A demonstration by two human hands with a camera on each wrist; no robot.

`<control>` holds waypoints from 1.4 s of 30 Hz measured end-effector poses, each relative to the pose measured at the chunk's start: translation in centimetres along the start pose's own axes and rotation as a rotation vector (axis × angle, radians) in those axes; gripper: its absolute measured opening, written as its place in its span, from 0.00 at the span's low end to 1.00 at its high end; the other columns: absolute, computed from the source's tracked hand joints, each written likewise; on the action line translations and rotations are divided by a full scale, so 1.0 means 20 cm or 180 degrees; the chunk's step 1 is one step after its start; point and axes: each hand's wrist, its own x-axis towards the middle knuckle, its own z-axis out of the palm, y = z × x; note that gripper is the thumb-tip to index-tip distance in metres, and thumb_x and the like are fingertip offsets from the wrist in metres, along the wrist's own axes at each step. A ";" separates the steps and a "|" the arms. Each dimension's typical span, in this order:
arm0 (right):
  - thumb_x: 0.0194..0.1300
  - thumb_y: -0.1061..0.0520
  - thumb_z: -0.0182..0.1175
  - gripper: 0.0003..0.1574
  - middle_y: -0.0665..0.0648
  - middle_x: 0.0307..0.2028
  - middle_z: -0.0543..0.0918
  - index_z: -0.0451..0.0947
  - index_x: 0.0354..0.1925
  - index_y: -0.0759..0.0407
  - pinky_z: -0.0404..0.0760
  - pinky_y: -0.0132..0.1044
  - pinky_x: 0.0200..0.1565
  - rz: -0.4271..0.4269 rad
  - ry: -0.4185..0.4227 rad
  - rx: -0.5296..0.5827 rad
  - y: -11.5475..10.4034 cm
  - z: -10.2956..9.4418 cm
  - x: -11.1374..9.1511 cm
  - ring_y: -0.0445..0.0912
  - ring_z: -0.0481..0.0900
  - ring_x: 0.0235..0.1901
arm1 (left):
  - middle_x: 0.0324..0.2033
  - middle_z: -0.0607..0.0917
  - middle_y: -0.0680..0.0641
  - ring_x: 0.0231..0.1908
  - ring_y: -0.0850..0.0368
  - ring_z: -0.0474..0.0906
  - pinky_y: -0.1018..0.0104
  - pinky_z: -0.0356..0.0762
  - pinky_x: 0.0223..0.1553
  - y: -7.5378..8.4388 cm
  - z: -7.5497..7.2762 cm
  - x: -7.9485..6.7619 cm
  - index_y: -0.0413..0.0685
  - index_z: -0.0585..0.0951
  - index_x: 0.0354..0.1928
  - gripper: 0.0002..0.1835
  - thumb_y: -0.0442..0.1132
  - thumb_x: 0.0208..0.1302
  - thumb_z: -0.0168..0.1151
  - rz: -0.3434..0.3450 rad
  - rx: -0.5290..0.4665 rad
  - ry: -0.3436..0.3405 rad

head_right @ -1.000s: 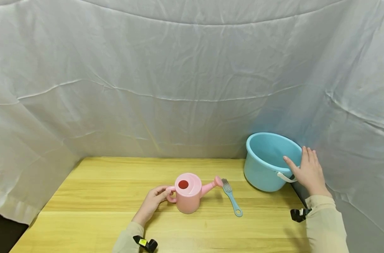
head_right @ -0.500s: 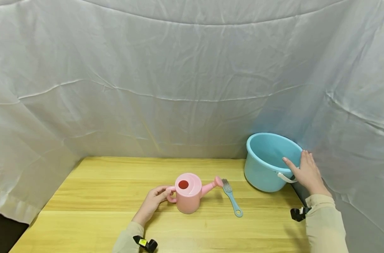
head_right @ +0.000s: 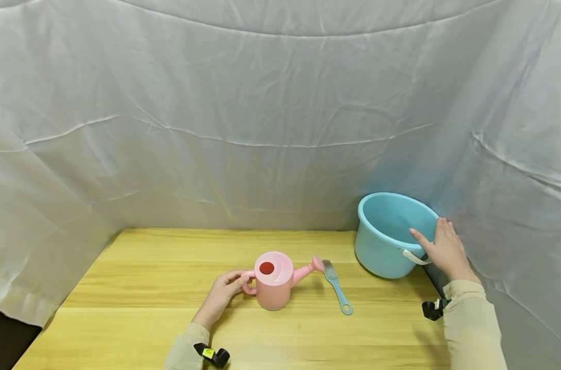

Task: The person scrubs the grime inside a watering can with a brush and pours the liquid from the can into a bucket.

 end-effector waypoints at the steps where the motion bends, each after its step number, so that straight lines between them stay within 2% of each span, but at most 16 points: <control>1: 0.75 0.35 0.40 0.59 0.84 0.69 0.31 0.26 0.70 0.79 0.35 0.71 0.68 0.0002 -0.0005 0.0001 0.00 0.00 0.00 0.75 0.27 0.70 | 0.35 0.81 0.27 0.44 0.42 0.85 0.67 0.79 0.54 0.00 0.00 0.00 0.43 0.83 0.50 0.17 0.48 0.67 0.61 -0.0011 -0.0018 0.0015; 4: 0.74 0.34 0.40 0.59 0.83 0.69 0.30 0.25 0.70 0.79 0.35 0.71 0.68 0.0005 -0.0022 0.0010 0.00 0.00 0.00 0.75 0.26 0.70 | 0.37 0.80 0.28 0.44 0.41 0.85 0.64 0.80 0.52 0.01 0.01 0.00 0.39 0.82 0.48 0.18 0.47 0.67 0.61 -0.0041 -0.0102 0.0033; 7: 0.74 0.34 0.40 0.59 0.83 0.69 0.29 0.25 0.70 0.78 0.34 0.71 0.68 0.0009 -0.0030 0.0010 0.01 0.00 0.00 0.75 0.26 0.70 | 0.36 0.80 0.33 0.41 0.40 0.85 0.58 0.82 0.50 0.02 0.01 0.00 0.34 0.80 0.47 0.19 0.46 0.68 0.61 -0.0069 -0.0215 -0.0013; 13: 0.74 0.34 0.40 0.59 0.83 0.70 0.31 0.26 0.71 0.78 0.35 0.71 0.68 0.0002 0.0016 -0.0013 0.02 0.01 0.01 0.75 0.27 0.70 | 0.35 0.78 0.46 0.38 0.52 0.82 0.49 0.82 0.51 0.03 0.03 0.00 0.30 0.77 0.46 0.22 0.47 0.67 0.61 -0.0191 -0.0347 -0.0177; 19: 0.74 0.34 0.41 0.59 0.83 0.70 0.31 0.26 0.71 0.78 0.36 0.71 0.68 0.0016 0.0034 -0.0014 0.03 0.02 0.01 0.75 0.27 0.71 | 0.33 0.79 0.45 0.37 0.54 0.82 0.51 0.84 0.46 0.04 0.04 0.00 0.29 0.75 0.42 0.24 0.50 0.70 0.57 -0.0294 -0.0215 -0.0370; 24: 0.74 0.35 0.41 0.59 0.83 0.70 0.31 0.27 0.71 0.78 0.35 0.71 0.68 -0.0015 0.0041 -0.0016 0.02 0.01 0.00 0.75 0.27 0.71 | 0.30 0.78 0.48 0.35 0.55 0.81 0.52 0.84 0.44 0.05 0.05 -0.01 0.26 0.72 0.38 0.26 0.51 0.71 0.56 -0.0300 -0.0133 -0.0514; 35: 0.74 0.34 0.42 0.59 0.84 0.70 0.33 0.28 0.71 0.78 0.38 0.73 0.67 0.0013 0.0050 -0.0039 0.01 0.00 0.01 0.75 0.28 0.71 | 0.31 0.80 0.50 0.33 0.57 0.81 0.50 0.84 0.43 0.09 0.08 -0.02 0.21 0.70 0.35 0.27 0.48 0.72 0.53 -0.0233 -0.0134 -0.0572; 42: 0.73 0.33 0.42 0.60 0.83 0.70 0.31 0.27 0.71 0.77 0.38 0.74 0.66 0.0034 0.0020 0.0004 0.00 0.01 0.01 0.75 0.27 0.71 | 0.30 0.82 0.51 0.33 0.60 0.82 0.49 0.84 0.44 0.11 0.07 -0.01 0.27 0.73 0.34 0.24 0.48 0.72 0.53 -0.0243 -0.0145 -0.0708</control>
